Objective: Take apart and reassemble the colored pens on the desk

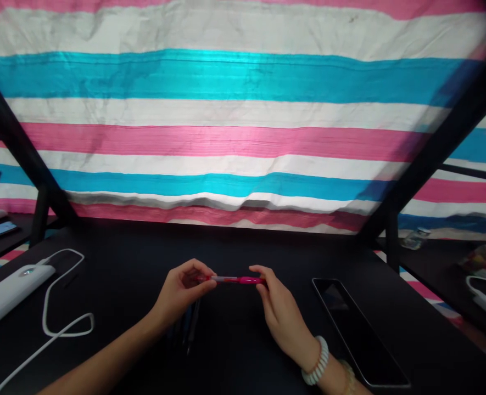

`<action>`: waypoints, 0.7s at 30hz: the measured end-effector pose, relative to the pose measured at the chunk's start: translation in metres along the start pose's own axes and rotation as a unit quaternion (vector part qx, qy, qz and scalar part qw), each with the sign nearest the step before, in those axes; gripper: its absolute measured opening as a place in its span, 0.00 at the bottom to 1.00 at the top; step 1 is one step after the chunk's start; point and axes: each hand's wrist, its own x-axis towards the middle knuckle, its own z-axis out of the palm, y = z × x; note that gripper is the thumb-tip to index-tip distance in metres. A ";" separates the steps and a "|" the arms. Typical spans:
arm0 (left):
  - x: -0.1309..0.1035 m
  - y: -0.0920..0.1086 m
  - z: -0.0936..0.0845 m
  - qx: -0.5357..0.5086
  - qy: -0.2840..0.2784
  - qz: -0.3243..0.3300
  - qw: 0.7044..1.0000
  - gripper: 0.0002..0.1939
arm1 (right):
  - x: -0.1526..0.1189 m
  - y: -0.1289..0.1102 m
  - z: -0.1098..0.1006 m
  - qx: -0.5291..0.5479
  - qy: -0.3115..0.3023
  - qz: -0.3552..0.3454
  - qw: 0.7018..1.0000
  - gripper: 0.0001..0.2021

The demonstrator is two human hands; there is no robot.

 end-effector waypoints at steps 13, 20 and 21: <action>0.002 -0.001 0.000 -0.018 0.009 -0.033 0.999 0.12 | -0.002 0.001 -0.002 -0.071 0.005 -0.026 0.997 0.15; 0.001 0.000 0.000 -0.013 0.037 -0.057 0.998 0.12 | 0.000 -0.002 -0.001 -0.003 -0.023 0.006 1.000 0.12; 0.001 -0.001 0.000 -0.012 0.039 -0.059 0.997 0.12 | 0.000 -0.001 0.000 0.003 -0.020 0.005 1.000 0.14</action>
